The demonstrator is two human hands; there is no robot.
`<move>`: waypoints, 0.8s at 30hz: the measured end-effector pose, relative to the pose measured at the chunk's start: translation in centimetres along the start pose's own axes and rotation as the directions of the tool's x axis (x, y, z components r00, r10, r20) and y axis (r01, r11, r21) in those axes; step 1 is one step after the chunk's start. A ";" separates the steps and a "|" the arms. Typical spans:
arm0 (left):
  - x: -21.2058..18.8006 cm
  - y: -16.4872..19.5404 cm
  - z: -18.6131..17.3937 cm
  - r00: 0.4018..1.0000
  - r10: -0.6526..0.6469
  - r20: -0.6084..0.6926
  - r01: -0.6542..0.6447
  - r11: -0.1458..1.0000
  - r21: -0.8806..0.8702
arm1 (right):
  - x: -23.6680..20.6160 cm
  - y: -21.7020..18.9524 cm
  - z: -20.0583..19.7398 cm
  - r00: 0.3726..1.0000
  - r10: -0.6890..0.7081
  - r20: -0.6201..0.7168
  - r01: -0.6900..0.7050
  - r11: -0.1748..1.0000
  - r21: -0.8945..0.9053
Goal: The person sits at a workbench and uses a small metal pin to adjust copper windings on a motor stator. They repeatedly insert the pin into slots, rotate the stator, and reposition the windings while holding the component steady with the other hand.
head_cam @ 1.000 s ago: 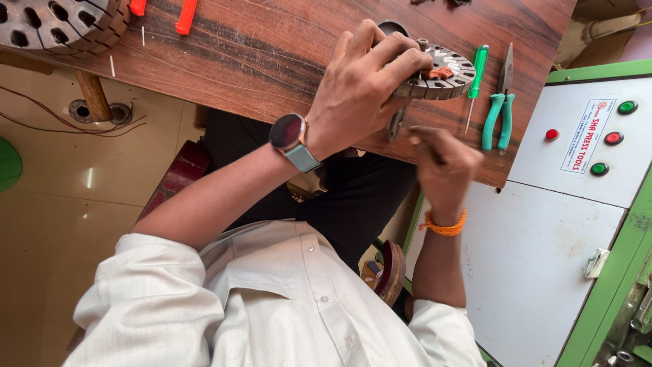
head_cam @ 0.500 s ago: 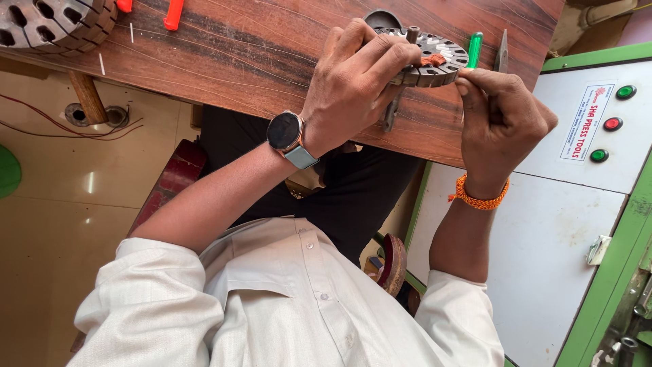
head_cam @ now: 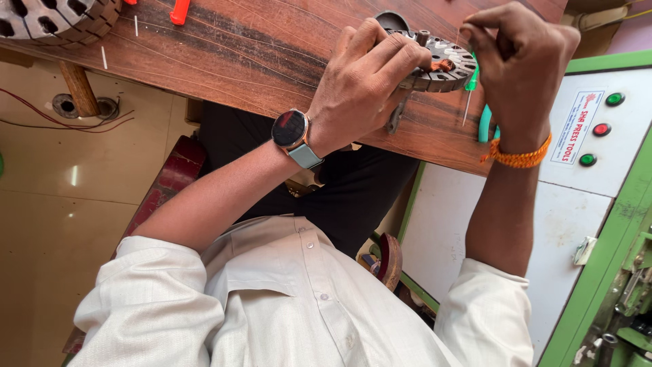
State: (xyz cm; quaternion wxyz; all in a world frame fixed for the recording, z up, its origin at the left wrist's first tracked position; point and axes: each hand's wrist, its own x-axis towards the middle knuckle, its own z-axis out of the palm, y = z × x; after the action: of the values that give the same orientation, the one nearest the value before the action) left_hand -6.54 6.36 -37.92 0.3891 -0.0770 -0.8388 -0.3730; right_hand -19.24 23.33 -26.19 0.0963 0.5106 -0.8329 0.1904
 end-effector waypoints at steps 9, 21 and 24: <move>1.1 0.3 -1.6 0.997 -0.048 0.055 0.054 0.992 -0.115 | 3.3 -0.1 0.5 0.985 -0.163 0.055 0.165 0.986 -0.030; 4.2 -3.0 1.1 0.879 -0.326 0.347 0.475 0.547 -0.689 | 3.8 -2.4 -0.7 0.998 -0.038 0.042 0.039 0.999 -0.024; 4.0 -4.2 0.7 0.917 -0.197 0.348 0.398 0.528 -0.750 | 2.4 -4.6 -2.1 0.962 0.238 0.134 -0.260 0.949 0.179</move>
State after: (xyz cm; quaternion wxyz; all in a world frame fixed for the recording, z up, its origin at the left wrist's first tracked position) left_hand -11.49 3.24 -37.73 0.1456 -0.1412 -0.6138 -0.7629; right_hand -16.38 20.41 -22.41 -0.0251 0.4181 -0.8721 0.2529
